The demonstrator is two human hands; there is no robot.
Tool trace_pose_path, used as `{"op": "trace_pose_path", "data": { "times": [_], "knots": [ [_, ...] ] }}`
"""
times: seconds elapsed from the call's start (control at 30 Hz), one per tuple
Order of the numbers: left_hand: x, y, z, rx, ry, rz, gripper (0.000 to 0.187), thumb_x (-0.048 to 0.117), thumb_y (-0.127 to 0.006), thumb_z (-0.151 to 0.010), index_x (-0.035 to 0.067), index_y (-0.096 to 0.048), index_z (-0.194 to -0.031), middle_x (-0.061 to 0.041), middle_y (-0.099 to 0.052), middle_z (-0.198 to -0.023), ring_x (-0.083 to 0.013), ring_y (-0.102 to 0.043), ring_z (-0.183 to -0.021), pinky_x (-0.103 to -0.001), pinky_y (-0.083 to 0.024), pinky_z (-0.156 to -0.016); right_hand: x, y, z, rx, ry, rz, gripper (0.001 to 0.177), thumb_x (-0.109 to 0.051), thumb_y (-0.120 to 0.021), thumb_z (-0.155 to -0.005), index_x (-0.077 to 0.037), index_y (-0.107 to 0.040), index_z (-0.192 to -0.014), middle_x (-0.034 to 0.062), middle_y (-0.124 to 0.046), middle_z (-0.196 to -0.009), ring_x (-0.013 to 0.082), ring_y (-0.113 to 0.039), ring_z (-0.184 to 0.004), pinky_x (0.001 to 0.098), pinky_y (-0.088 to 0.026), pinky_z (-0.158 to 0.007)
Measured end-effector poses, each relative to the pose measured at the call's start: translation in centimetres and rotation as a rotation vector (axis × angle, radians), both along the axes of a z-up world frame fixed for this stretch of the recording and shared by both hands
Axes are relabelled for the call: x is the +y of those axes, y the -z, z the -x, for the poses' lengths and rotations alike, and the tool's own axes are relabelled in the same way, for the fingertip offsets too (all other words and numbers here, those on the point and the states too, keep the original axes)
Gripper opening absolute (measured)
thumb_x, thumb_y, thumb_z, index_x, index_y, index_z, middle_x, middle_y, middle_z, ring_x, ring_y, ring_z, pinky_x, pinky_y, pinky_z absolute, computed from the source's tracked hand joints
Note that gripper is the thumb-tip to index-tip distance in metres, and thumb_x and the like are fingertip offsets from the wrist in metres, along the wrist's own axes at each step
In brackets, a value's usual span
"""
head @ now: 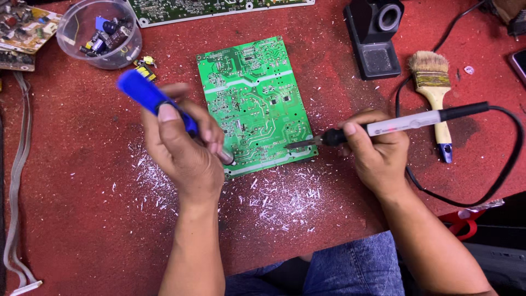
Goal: The person solders a green circuit board using a soldering iron and a desoldering pump. They repeatedly heat solder joints and remove molten solder with the pump, occasionally repositioning the board to access different areas.
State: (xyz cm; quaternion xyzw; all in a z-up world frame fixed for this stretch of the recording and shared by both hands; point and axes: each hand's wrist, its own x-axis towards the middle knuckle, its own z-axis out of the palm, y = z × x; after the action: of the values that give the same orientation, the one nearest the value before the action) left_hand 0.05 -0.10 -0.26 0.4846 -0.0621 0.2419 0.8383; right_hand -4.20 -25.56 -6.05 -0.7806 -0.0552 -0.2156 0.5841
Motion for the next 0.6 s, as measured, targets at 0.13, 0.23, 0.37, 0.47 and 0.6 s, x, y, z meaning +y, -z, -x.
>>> {"op": "trace_pose_path", "data": {
  "times": [0.13,0.23,0.37,0.47,0.6],
  "knots": [
    [0.0,0.0,0.4,-0.03,-0.094,-0.061,0.024,0.033,-0.05,-0.108,0.011,-0.047,-0.118,-0.002,-0.038,-0.067,-0.009,-0.034,-0.048,-0.023,-0.031,-0.042,0.0,0.0,-0.1,0.027,-0.001,-0.017,0.013,-0.011,-0.066,-0.105,0.002,-0.067,-0.105,0.0111,-0.066,-0.082,0.0137,-0.062,-0.058,0.0214,-0.046,-0.053],
    [0.6,0.2,0.8,0.001,-0.099,-0.252,0.023,0.031,-0.046,-0.111,0.013,-0.051,-0.124,0.001,-0.047,-0.073,-0.0073,-0.044,-0.056,-0.021,-0.033,-0.047,-0.4,-0.4,-0.2,-0.016,0.034,-0.007,0.014,-0.012,-0.066,-0.107,0.002,-0.067,-0.105,0.0118,-0.065,-0.079,0.0146,-0.061,-0.059,0.0238,-0.047,-0.056],
    [0.8,-2.1,0.8,0.366,0.339,-1.123,0.015,0.033,-0.066,-0.099,0.02,-0.07,-0.103,0.005,-0.062,-0.073,-0.0096,-0.051,-0.059,-0.03,-0.039,-0.054,-1.7,-0.6,-0.4,-0.095,0.186,0.017,0.016,-0.012,-0.063,-0.112,0.003,-0.066,-0.107,0.014,-0.066,-0.084,0.0158,-0.061,-0.064,0.0246,-0.046,-0.061],
    [0.1,-2.2,0.5,0.565,0.545,-1.404,0.012,0.033,-0.076,-0.094,0.023,-0.072,-0.092,0.007,-0.064,-0.065,-0.0096,-0.049,-0.053,-0.031,-0.036,-0.053,-2.1,-0.9,-0.3,-0.17,0.265,0.102,0.016,-0.01,-0.064,-0.114,0.004,-0.068,-0.106,0.0149,-0.067,-0.087,0.0178,-0.062,-0.069,0.0281,-0.047,-0.069],
    [-0.1,-0.6,-0.1,0.559,0.569,-1.613,0.013,0.033,-0.073,-0.096,0.024,-0.069,-0.088,0.005,-0.069,-0.07,-0.0144,-0.056,-0.059,-0.036,-0.043,-0.061,-2.1,-1.1,-0.1,-0.211,0.295,0.12,0.014,-0.007,-0.066,-0.114,0.004,-0.068,-0.106,0.0148,-0.066,-0.086,0.0189,-0.062,-0.072,0.0299,-0.049,-0.073]
  ]
}}
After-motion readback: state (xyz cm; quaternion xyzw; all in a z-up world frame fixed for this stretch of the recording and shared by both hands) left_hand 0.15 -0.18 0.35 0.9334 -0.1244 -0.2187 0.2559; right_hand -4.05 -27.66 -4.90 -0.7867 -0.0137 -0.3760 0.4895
